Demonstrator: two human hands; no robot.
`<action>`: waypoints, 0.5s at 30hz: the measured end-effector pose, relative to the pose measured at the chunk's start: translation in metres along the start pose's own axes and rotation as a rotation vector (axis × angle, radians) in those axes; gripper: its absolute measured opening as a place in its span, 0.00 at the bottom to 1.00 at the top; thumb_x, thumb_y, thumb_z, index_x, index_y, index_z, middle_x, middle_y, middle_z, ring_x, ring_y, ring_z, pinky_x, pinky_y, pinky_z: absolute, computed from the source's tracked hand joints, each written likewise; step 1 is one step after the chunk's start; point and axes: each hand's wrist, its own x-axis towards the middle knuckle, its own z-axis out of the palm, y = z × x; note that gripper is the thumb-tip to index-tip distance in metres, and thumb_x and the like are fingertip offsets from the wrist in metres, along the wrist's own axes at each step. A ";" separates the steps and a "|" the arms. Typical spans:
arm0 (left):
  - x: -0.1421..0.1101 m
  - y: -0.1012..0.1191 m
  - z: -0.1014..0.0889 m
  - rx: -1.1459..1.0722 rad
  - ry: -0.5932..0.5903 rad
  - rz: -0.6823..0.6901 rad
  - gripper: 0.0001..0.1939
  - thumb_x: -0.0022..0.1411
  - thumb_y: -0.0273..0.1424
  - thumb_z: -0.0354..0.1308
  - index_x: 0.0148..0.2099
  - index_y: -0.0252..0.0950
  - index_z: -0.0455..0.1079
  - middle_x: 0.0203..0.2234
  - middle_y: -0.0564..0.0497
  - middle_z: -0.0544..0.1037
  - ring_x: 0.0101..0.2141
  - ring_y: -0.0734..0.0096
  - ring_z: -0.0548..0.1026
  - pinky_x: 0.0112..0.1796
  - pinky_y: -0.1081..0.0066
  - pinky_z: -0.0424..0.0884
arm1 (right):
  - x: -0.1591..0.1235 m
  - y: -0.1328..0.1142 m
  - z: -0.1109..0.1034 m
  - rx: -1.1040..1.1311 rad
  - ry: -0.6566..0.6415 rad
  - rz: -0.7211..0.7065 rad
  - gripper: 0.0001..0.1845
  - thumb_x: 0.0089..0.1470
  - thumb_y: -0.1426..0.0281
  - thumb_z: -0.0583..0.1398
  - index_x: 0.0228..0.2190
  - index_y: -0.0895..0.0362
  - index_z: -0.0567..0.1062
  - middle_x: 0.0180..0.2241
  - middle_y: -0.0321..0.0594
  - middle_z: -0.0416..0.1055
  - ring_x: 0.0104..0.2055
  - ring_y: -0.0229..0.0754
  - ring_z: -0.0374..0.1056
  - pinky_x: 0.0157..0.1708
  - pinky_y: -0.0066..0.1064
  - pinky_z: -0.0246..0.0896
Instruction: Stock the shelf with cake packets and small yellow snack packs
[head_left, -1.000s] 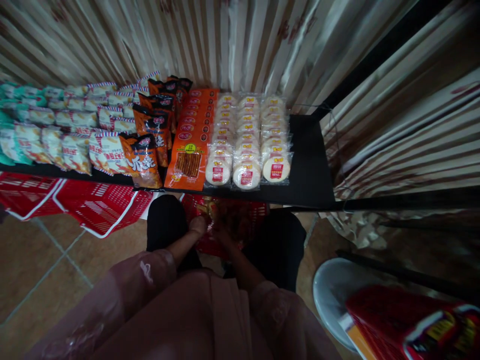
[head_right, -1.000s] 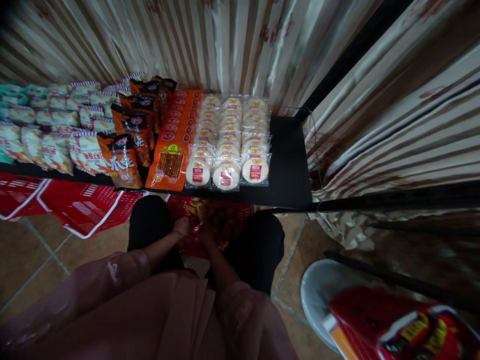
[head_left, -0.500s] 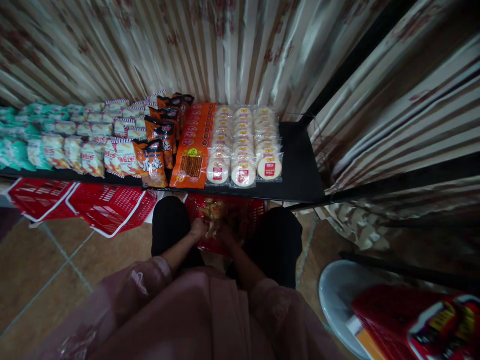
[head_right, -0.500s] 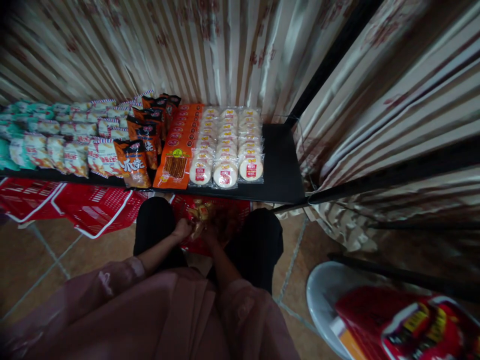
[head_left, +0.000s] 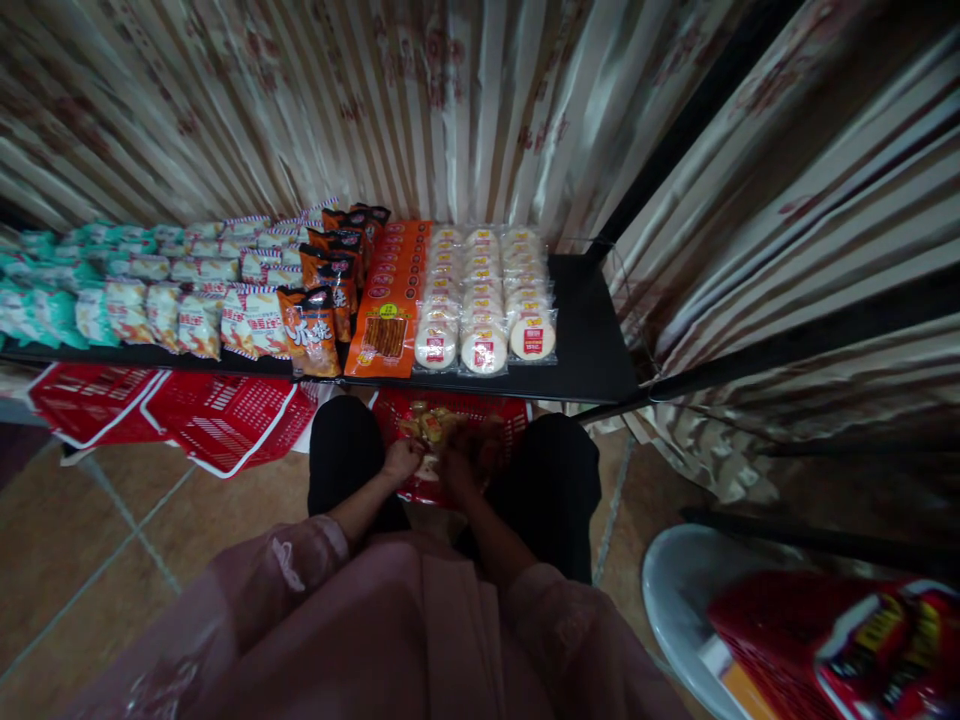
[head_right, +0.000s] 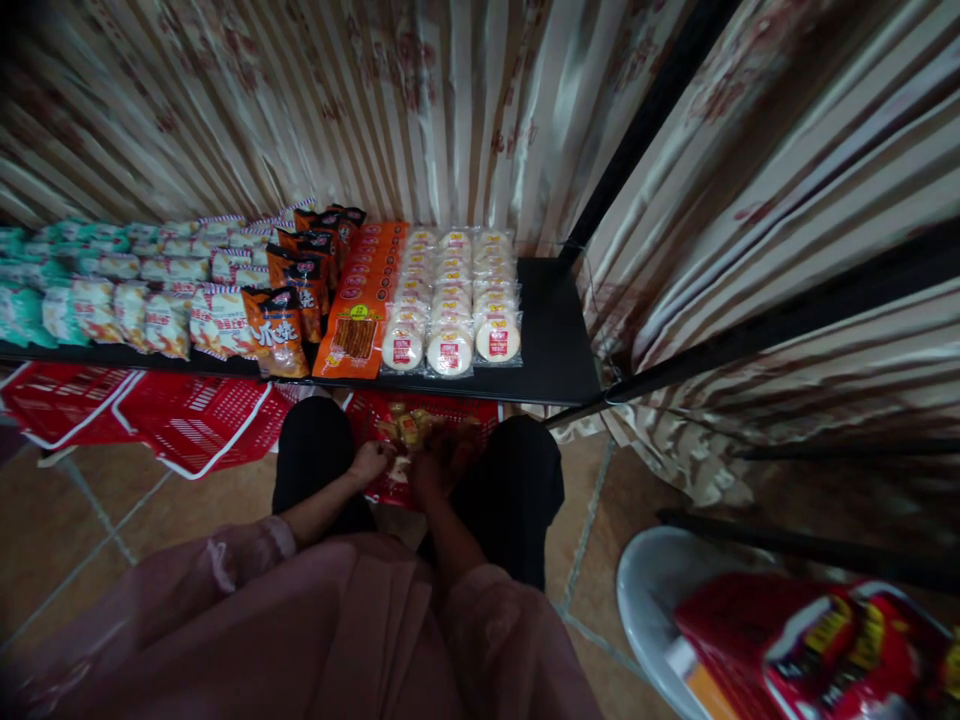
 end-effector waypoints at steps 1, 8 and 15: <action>0.001 -0.001 -0.001 -0.008 0.024 -0.007 0.14 0.62 0.25 0.48 0.40 0.30 0.75 0.35 0.46 0.79 0.37 0.71 0.76 0.37 0.78 0.68 | -0.002 -0.001 -0.002 0.013 0.018 0.018 0.10 0.48 0.76 0.58 0.35 0.62 0.75 0.38 0.51 0.75 0.40 0.45 0.70 0.38 0.29 0.59; 0.007 -0.008 -0.001 -0.143 0.099 -0.031 0.13 0.62 0.27 0.49 0.43 0.31 0.72 0.37 0.46 0.78 0.39 0.71 0.74 0.38 0.77 0.67 | -0.011 -0.006 -0.014 0.154 0.164 0.084 0.13 0.55 0.69 0.53 0.38 0.61 0.73 0.39 0.48 0.74 0.42 0.44 0.69 0.42 0.31 0.59; 0.002 -0.012 0.007 -0.470 0.017 -0.038 0.07 0.57 0.25 0.51 0.32 0.31 0.70 0.19 0.54 0.71 0.21 0.79 0.68 0.24 0.80 0.63 | -0.011 0.000 -0.012 0.433 0.333 0.181 0.18 0.55 0.64 0.49 0.39 0.62 0.73 0.35 0.49 0.75 0.38 0.45 0.71 0.35 0.29 0.65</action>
